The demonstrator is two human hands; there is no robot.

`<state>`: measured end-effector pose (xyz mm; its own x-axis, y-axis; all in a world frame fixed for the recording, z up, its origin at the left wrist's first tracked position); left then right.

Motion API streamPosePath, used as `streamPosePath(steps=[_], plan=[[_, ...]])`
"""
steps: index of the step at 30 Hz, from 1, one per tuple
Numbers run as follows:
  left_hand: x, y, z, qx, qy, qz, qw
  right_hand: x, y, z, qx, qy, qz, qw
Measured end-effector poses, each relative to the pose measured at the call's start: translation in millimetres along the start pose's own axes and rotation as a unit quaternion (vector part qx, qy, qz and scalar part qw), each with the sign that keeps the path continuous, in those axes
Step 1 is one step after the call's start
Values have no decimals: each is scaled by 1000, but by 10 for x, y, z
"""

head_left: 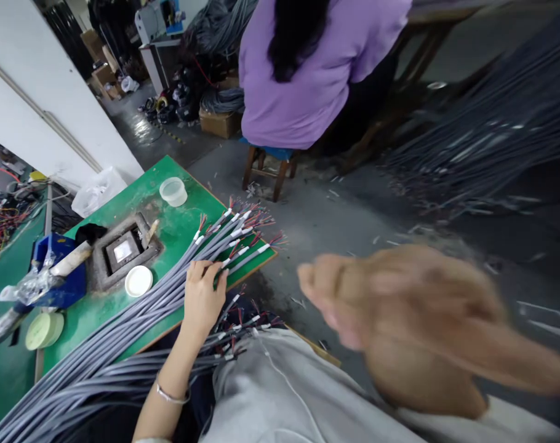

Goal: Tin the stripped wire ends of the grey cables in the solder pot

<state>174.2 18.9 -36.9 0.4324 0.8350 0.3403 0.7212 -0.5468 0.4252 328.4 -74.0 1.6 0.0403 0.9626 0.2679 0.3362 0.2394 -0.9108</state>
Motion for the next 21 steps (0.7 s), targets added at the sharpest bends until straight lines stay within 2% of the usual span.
streamPosePath(steps=[3, 4, 6, 8, 10, 12, 16, 21], plan=[[119, 27, 121, -4, 15, -24, 1000, 125, -31, -20, 211, 75, -82, 971], [131, 21, 103, -26, 22, -36, 999, 145, 28, 2, 218, 80, -78, 969], [126, -24, 42, -102, 13, -76, 992, 179, 185, 30, 177, 101, -44, 978], [86, -103, -30, -190, -13, -142, 971, 233, 293, 80, 107, 111, -14, 988], [21, -158, -131, -248, -22, -206, 946, 328, 294, 174, 50, 104, -14, 993], [-33, -165, -268, -273, -1, -241, 932, 446, 214, 292, 32, 92, -37, 995], [-77, -125, -426, -299, 27, -256, 919, 644, 67, 426, 59, 89, -56, 993], [-81, -160, -431, -328, 35, -251, 910, 774, 116, 454, 88, 75, -32, 993]])
Point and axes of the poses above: each hand's wrist, its own x-axis towards the middle knuckle, its own z-axis out of the palm, y = z × x, the point moved 9 cm from there along x, towards the middle knuckle, and after that the axes turned 9 degrees about -z, right-handed, at the moved point
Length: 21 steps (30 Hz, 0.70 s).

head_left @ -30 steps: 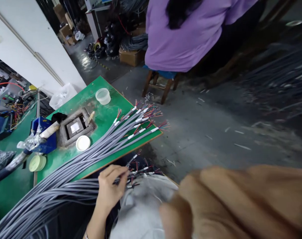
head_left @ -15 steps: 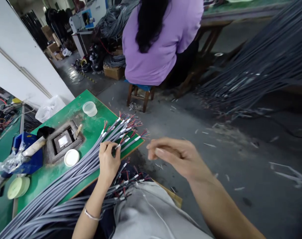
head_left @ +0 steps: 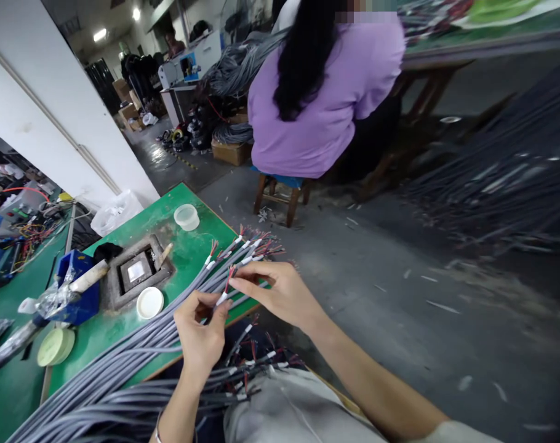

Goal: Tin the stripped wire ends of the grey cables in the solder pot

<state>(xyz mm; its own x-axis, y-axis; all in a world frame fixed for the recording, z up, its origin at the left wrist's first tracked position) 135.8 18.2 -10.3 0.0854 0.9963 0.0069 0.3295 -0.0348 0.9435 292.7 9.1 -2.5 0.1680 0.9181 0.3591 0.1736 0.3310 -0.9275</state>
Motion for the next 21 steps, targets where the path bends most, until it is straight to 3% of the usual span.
streamPosePath(steps=[5, 12, 15, 21], plan=[[44, -89, 31, -49, -15, -16, 999, 34, 93, 7, 9, -19, 0, 1000], [141, -178, 97, -151, -14, -80, 985, 55, -40, -11, -12, 6, -44, 999], [163, -183, 110, -175, -13, -88, 981, 90, -68, 32, -5, -20, -48, 999], [196, -158, -77, -264, -35, -116, 957, 267, -346, 255, -11, -62, -136, 989]])
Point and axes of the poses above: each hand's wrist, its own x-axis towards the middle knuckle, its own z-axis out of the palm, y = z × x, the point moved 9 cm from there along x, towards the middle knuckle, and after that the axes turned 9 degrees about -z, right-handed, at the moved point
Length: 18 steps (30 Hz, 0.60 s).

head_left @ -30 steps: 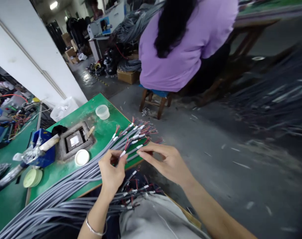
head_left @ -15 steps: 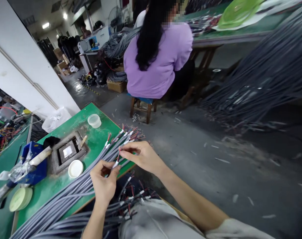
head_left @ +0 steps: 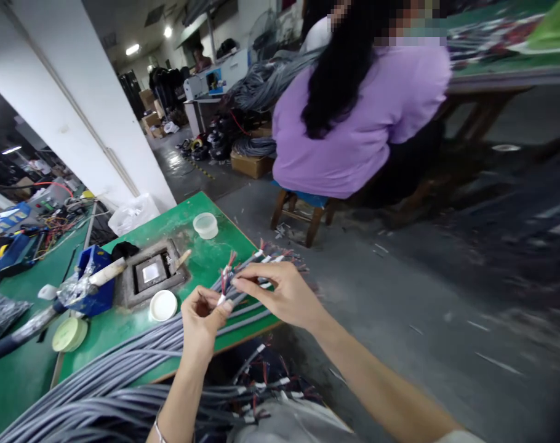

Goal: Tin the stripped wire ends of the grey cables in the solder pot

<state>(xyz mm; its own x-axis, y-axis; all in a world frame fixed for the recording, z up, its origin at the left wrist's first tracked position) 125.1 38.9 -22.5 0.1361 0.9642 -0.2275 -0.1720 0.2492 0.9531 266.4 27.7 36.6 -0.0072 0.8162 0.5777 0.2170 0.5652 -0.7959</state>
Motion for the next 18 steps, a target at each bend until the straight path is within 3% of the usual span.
streamPosePath(steps=[3, 5, 10, 14, 18], plan=[[-6, 128, -198, -98, -7, -17, 995, 208, -162, 251, 27, -7, -67, 997], [-19, 256, -382, -141, 10, 13, 990, 337, -239, 440, 55, -12, -98, 994], [-20, 389, -721, -154, 57, 72, 984, 559, -315, 805, 103, -49, -116, 987], [12, 395, -831, -138, 87, 99, 982, 626, -351, 901, 119, -75, -122, 983], [51, 390, -842, -116, 82, 103, 985, 658, -263, 923, 103, -78, -97, 987]])
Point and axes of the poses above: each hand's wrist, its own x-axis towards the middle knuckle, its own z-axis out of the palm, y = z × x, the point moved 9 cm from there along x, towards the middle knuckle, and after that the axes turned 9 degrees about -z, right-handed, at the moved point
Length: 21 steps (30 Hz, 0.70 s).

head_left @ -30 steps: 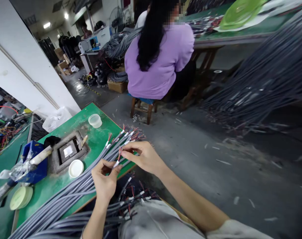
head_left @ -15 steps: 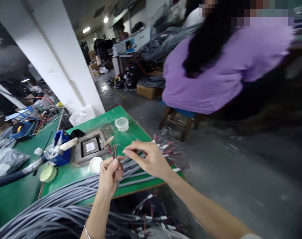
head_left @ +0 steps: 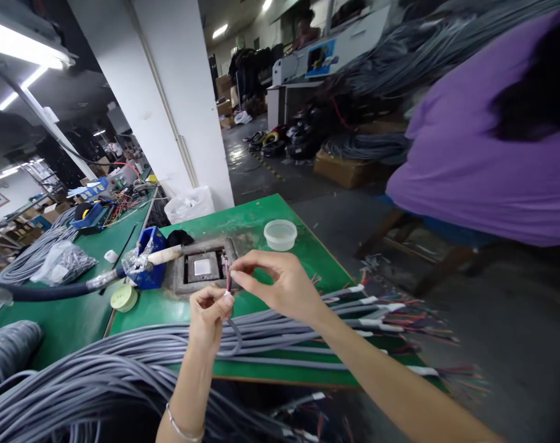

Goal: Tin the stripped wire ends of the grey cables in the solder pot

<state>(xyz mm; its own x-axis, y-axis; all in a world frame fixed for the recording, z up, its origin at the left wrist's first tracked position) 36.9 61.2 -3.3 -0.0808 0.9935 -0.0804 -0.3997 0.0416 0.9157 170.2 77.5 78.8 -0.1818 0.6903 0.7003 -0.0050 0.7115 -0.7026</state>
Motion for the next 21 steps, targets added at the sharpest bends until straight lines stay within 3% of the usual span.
streamPosePath(steps=[6, 14, 17, 21], plan=[[-1, 22, -10, 38, 10, 5, 999, -50, 214, 40, 32, -28, 57, 997], [21, 24, -30, 70, 42, 1, 997, -94, 249, 1, 20, -6, 66, 998], [42, 1, -48, 33, 46, -27, 998, -98, 247, -8, 15, 14, 57, 998], [48, -60, 57, -9, 12, -98, 995, -123, 252, 28, 20, 27, 46, 998]])
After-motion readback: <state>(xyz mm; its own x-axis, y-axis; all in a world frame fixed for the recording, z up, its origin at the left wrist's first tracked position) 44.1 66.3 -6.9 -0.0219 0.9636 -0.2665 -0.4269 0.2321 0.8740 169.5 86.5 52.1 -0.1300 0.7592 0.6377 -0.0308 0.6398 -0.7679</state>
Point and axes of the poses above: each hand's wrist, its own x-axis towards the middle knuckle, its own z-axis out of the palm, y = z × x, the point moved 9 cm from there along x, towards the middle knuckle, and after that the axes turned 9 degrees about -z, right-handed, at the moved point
